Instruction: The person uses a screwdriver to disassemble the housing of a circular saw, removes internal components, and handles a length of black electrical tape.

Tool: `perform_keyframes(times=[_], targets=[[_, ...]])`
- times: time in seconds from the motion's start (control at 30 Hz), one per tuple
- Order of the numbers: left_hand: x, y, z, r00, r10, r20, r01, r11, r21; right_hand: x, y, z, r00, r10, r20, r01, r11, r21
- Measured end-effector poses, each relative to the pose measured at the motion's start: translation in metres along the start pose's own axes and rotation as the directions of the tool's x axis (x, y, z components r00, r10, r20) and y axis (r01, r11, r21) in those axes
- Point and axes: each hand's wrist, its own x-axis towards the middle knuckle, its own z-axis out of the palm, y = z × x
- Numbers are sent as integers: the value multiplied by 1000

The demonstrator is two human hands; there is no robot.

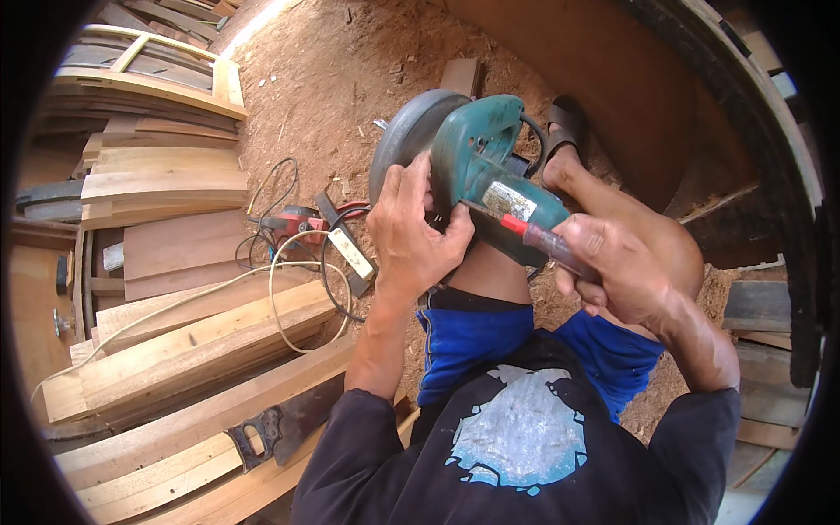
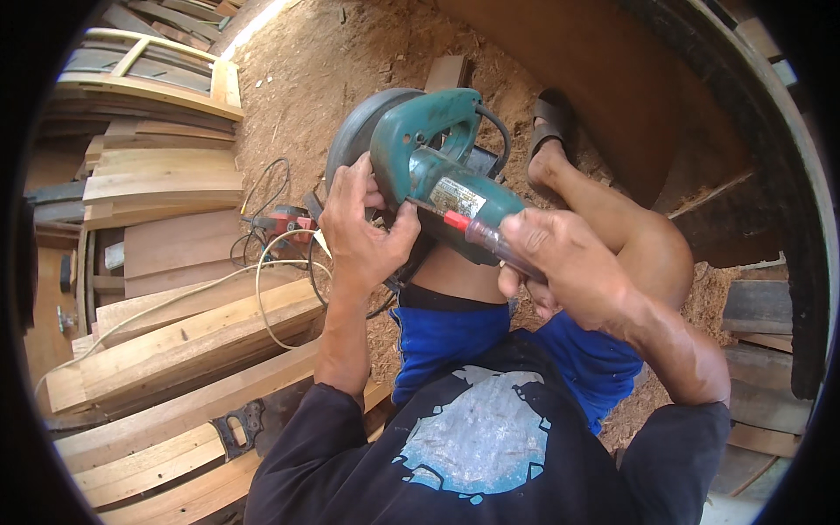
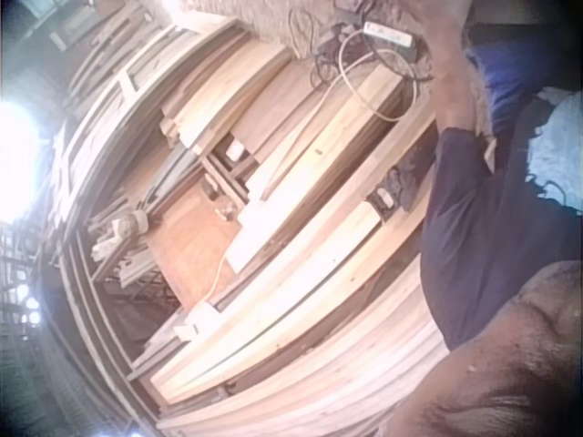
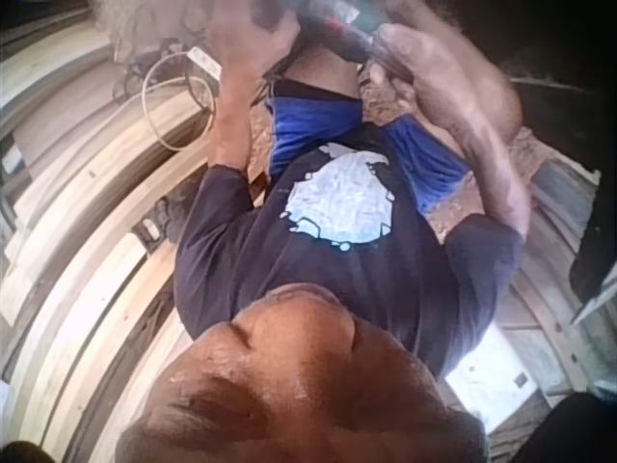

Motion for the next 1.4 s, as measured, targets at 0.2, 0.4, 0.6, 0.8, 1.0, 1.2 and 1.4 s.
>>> perform_keyframes(times=[0.2,0.4,0.6,0.8,1.0,1.2,1.4], targets=[[6,-6,-1,998,-56,-10,56,998,22,-6,-10,1,760,-629,162,488,388,-782],[7,-3,-4,999,-38,5,37,998,42,-6,2,-8,700,-582,413,371,-198,-907],[2,-8,-4,1000,-16,15,16,1000,9,9,12,-1,544,-765,344,521,-13,-854],[2,-10,-4,1000,-20,24,19,999,30,3,-1,8,989,-20,-149,7,996,-86],[10,-7,0,999,-39,8,39,998,51,6,5,-10,684,-726,75,484,375,-791],[7,-6,-4,998,-52,25,50,996,67,-5,1,-6,649,-654,389,357,-190,-915],[3,-6,-3,999,-37,33,35,998,53,6,12,1,576,-750,325,455,-36,-890]])
